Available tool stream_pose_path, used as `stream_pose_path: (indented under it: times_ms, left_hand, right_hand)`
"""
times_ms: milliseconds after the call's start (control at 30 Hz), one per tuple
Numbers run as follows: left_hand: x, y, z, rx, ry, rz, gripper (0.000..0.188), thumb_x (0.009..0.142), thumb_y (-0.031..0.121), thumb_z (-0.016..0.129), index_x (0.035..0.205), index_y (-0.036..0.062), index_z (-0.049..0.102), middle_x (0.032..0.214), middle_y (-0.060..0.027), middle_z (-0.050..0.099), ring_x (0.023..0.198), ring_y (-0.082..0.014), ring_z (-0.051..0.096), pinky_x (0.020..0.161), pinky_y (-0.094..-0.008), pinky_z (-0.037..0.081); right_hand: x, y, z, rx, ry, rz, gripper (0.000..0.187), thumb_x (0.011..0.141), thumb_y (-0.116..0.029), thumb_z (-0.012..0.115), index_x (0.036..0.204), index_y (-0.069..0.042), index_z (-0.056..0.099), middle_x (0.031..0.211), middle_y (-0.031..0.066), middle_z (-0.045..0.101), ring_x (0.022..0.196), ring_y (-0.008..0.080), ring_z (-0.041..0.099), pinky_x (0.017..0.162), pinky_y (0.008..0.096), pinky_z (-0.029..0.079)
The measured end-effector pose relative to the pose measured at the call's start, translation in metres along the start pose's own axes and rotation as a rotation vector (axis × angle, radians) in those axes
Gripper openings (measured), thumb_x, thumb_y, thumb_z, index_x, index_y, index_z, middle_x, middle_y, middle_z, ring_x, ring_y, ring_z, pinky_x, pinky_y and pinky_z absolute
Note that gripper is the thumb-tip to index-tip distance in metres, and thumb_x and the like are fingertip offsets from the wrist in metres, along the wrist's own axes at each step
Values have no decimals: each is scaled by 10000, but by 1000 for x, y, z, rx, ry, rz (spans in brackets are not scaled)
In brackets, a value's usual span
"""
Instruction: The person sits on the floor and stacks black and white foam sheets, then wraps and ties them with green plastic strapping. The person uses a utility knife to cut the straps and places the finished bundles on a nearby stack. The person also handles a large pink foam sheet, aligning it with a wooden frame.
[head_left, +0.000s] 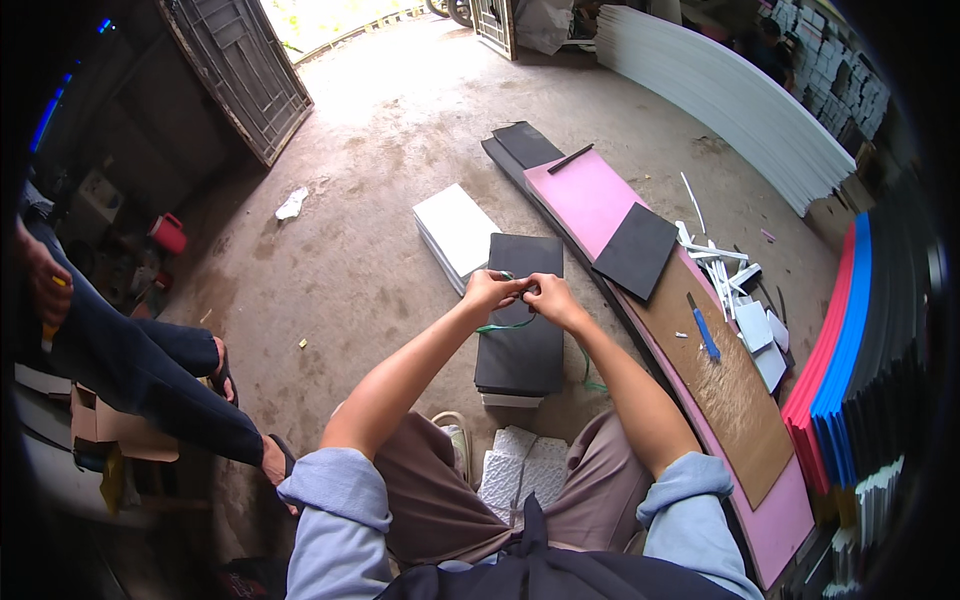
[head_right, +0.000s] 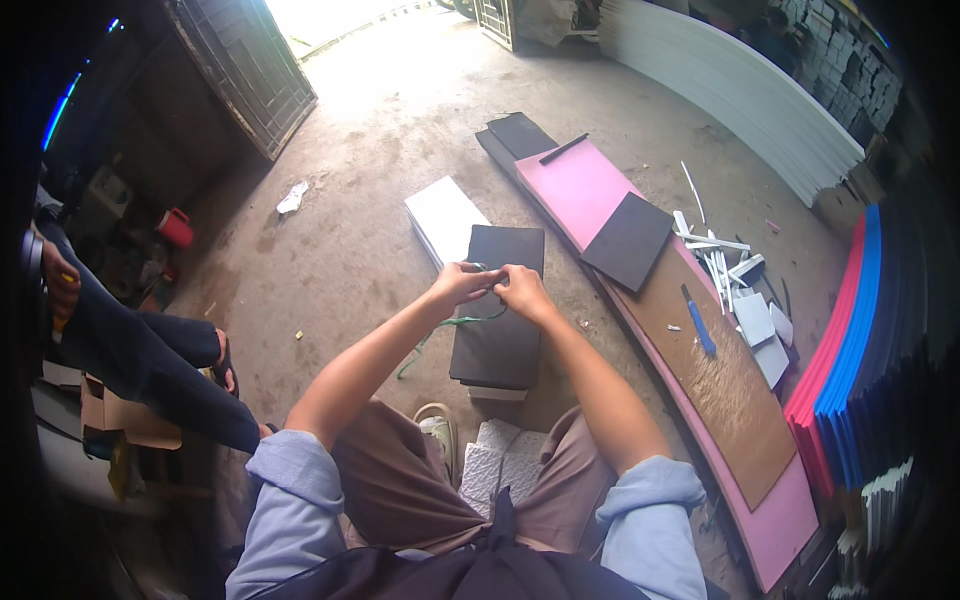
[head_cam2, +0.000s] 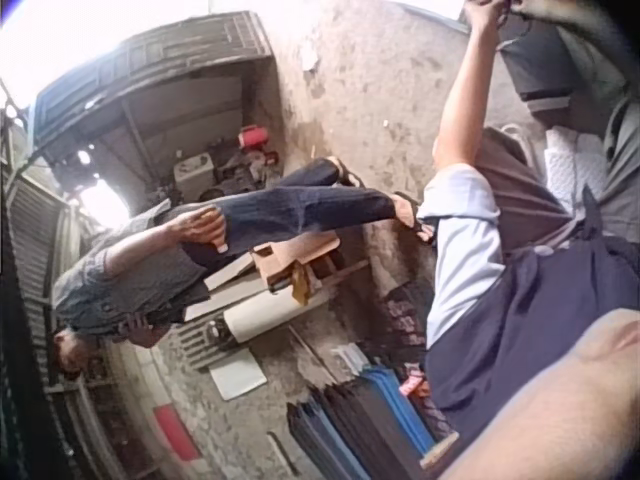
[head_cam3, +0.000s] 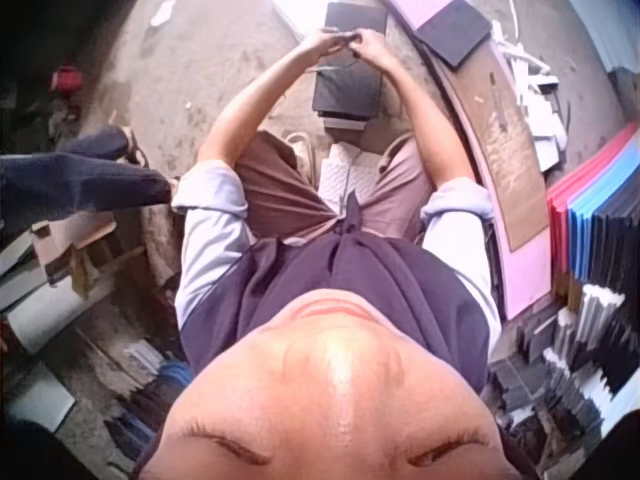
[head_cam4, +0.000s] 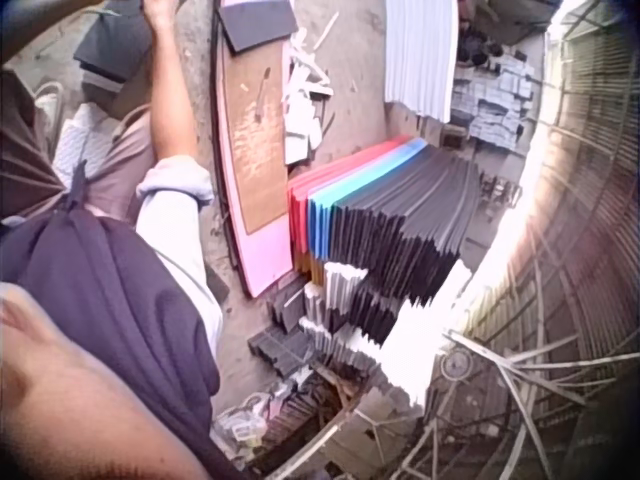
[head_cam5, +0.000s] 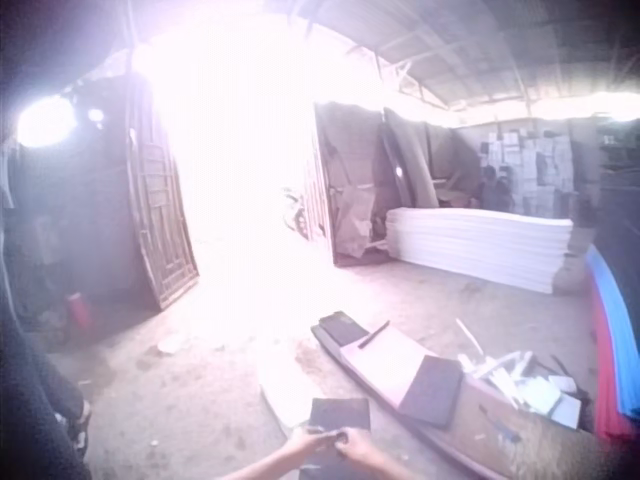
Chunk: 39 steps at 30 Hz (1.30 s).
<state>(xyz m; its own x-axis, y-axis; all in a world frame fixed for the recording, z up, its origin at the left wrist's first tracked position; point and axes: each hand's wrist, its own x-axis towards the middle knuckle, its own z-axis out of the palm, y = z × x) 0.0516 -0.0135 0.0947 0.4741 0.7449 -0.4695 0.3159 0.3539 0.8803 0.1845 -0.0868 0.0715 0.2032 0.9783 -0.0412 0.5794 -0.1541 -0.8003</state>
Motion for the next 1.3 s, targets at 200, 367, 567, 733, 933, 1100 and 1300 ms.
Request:
stream_pose_path:
  times_ms: [200, 367, 567, 733, 933, 1100, 1300]
  left_hand:
    - [0, -6, -12, 9, -38, 57, 400, 768, 129, 719, 1057, -76, 536, 908, -112, 619, 812, -154, 635, 685, -228, 544]
    - [0, -5, -12, 197, 62, 93, 351, 755, 106, 724, 1014, -47, 545, 884, -106, 623, 760, -133, 625, 654, -224, 528]
    - [8, -8, -21, 173, 24, 65, 433, 795, 113, 682, 1113, -54, 440, 994, -126, 574, 870, -167, 622, 746, -255, 543]
    - [8, -8, -27, 42, -35, 49, 423, 810, 109, 666, 1129, -47, 436, 995, -127, 574, 889, -170, 614, 743, -266, 541]
    - [7, 1, -11, -21, 20, 42, 373, 789, 65, 676, 1087, -35, 477, 903, -87, 610, 785, -133, 625, 657, -236, 528]
    - [11, -10, -21, -52, 1, 41, 398, 792, 97, 681, 1102, -45, 476, 934, -87, 606, 819, -137, 614, 702, -236, 518]
    - [6, -9, -17, -78, -68, 46, 373, 812, 145, 672, 1086, -50, 512, 946, -84, 590, 854, -135, 598, 732, -238, 509]
  right_hand:
    - [-10, -16, -27, -399, 48, 86, 210, 790, -241, 619, 914, -84, 681, 880, 141, 660, 894, 278, 624, 809, 407, 465]
    - [-20, 2, -64, -147, 48, 209, 179, 797, -203, 581, 850, -81, 701, 778, 150, 652, 814, 257, 634, 741, 366, 465]
    - [-33, 74, -124, 356, 419, 235, 231, 899, -192, 523, 833, 1, 632, 609, 31, 572, 445, 93, 478, 435, 252, 401]
    - [-49, 115, -157, 372, 549, 469, 213, 900, -209, 504, 898, -9, 575, 578, 51, 506, 477, 173, 509, 449, 313, 423]
    - [-68, 150, -166, -403, 405, 681, 567, 708, -291, 735, 1133, -19, 475, 1147, 233, 534, 1095, 334, 506, 886, 495, 404]
    - [-46, 42, -96, -534, -79, 369, 857, 636, -466, 760, 1321, -126, 374, 1342, 180, 354, 1257, 365, 298, 1044, 456, 289]
    - [-14, -2, -14, -74, -71, -3, 426, 849, -341, 599, 1101, -6, 520, 1043, 183, 587, 1011, 268, 562, 857, 356, 441]
